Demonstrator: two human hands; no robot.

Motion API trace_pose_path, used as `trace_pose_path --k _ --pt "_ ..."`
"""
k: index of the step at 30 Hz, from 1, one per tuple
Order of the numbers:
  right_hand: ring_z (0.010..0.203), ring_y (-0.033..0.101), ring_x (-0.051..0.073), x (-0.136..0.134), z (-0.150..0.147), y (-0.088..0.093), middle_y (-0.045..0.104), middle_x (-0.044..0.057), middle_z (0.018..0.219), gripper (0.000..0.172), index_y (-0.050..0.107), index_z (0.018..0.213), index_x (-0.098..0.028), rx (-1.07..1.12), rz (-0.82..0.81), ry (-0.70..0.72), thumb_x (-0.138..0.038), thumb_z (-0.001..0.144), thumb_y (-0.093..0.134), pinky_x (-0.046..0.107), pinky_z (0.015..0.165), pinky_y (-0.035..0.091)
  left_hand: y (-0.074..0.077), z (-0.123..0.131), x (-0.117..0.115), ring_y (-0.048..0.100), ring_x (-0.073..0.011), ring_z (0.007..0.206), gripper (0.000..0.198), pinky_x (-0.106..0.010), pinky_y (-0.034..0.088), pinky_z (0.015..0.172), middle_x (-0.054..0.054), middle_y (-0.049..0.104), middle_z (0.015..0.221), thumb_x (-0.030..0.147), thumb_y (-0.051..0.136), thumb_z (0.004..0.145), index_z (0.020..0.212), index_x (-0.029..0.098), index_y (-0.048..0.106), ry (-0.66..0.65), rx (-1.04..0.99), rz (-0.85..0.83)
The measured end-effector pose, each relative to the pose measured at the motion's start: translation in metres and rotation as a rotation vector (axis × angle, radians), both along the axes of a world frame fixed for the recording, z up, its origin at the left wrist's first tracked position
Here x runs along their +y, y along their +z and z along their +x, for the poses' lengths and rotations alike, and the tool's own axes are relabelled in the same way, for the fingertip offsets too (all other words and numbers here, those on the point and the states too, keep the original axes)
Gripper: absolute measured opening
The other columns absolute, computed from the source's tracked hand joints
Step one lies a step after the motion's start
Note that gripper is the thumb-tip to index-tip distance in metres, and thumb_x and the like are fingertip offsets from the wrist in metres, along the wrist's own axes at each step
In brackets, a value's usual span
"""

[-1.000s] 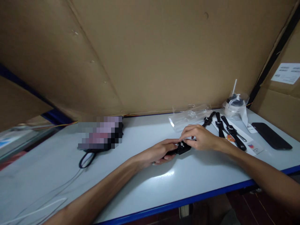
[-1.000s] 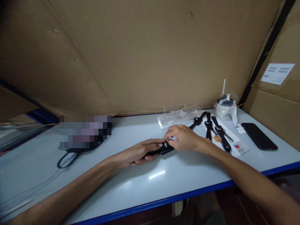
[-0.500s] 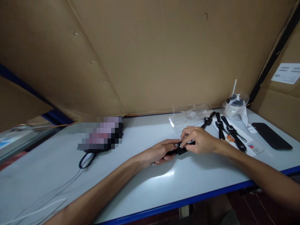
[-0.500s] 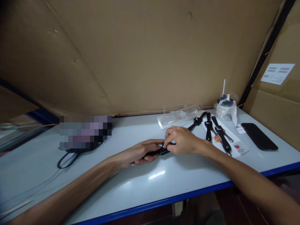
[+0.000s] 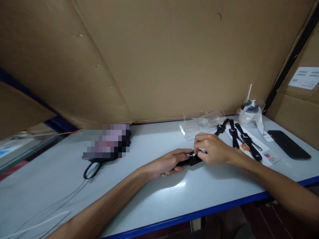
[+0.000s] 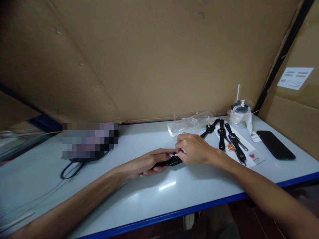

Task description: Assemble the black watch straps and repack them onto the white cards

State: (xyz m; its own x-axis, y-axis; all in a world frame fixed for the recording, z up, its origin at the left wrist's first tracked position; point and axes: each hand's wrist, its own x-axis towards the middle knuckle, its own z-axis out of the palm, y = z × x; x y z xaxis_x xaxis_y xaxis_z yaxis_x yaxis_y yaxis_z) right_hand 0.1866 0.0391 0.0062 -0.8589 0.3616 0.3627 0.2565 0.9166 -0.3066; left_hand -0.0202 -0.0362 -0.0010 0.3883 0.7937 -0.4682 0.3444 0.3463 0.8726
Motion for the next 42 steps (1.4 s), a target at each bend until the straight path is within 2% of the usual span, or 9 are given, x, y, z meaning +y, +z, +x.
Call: trace_pose_path --k 5,12,17,21,31,36,42 --pt "0.075 0.055 0.016 0.001 0.000 -0.004 0.064 0.002 0.076 0.022 0.071 0.070 -0.019 0.019 -0.053 0.011 -0.006 0.074 0.053 0.028 0.068 0.041 0.000 -0.001 0.001 0.015 -0.0064 0.039 0.042 -0.020 0.012 0.034 0.010 0.033 0.057 0.033 0.039 0.099 0.136 0.015 0.047 -0.007 -0.023 0.001" --pt "0.069 0.053 0.014 0.005 0.000 -0.005 0.064 0.001 0.073 0.026 0.075 0.074 -0.021 0.091 -0.142 0.032 -0.006 0.072 0.054 0.027 0.064 0.039 -0.001 -0.002 0.001 0.015 -0.0059 0.039 0.043 -0.020 0.012 0.034 0.010 0.032 0.058 0.033 0.037 0.100 0.137 0.014 0.046 -0.013 -0.022 0.006" --pt "0.074 0.055 0.014 0.006 0.000 0.001 0.066 0.001 0.084 0.022 0.071 0.086 -0.019 0.223 -0.131 0.016 -0.008 0.078 0.055 0.027 0.067 0.041 -0.003 -0.003 0.002 0.016 -0.0058 0.039 0.046 -0.020 0.012 0.034 0.010 0.032 0.058 0.033 0.038 0.099 0.141 0.014 0.041 -0.031 -0.035 0.014" --pt "0.078 0.055 0.016 0.001 0.000 0.003 0.065 0.002 0.087 0.016 0.065 0.090 -0.020 0.132 -0.118 0.015 -0.011 0.078 0.062 0.029 0.072 0.042 -0.001 -0.003 0.001 0.015 -0.0062 0.039 0.043 -0.020 0.011 0.034 0.010 0.032 0.058 0.033 0.036 0.100 0.139 0.015 0.042 -0.023 -0.036 0.021" --pt "0.081 0.056 0.017 -0.004 -0.001 0.003 0.064 0.002 0.088 0.009 0.060 0.089 -0.020 0.010 -0.088 0.042 -0.014 0.085 0.066 0.029 0.073 0.040 0.000 -0.003 0.001 0.015 -0.0061 0.038 0.023 -0.020 0.010 0.034 0.010 0.032 0.057 0.033 0.038 0.098 0.113 0.019 0.049 -0.048 -0.059 -0.006" --pt "0.082 0.055 0.017 -0.007 -0.004 0.002 0.064 0.003 0.088 0.009 0.058 0.088 -0.020 -0.002 -0.082 0.030 -0.014 0.088 0.064 0.030 0.073 0.040 -0.002 -0.004 0.002 0.015 -0.0060 0.038 0.021 -0.021 0.011 0.034 0.010 0.033 0.057 0.033 0.040 0.098 0.111 0.019 0.049 -0.060 -0.070 0.003" --pt "0.081 0.055 0.018 -0.008 -0.004 -0.003 0.064 0.005 0.092 0.006 0.054 0.096 -0.020 -0.051 0.018 0.021 -0.017 0.092 0.058 0.030 0.069 0.038 -0.004 -0.006 0.003 0.016 -0.0063 0.038 0.024 -0.022 0.010 0.035 0.010 0.033 0.056 0.036 0.042 0.098 0.113 0.019 0.050 -0.052 -0.074 -0.001"
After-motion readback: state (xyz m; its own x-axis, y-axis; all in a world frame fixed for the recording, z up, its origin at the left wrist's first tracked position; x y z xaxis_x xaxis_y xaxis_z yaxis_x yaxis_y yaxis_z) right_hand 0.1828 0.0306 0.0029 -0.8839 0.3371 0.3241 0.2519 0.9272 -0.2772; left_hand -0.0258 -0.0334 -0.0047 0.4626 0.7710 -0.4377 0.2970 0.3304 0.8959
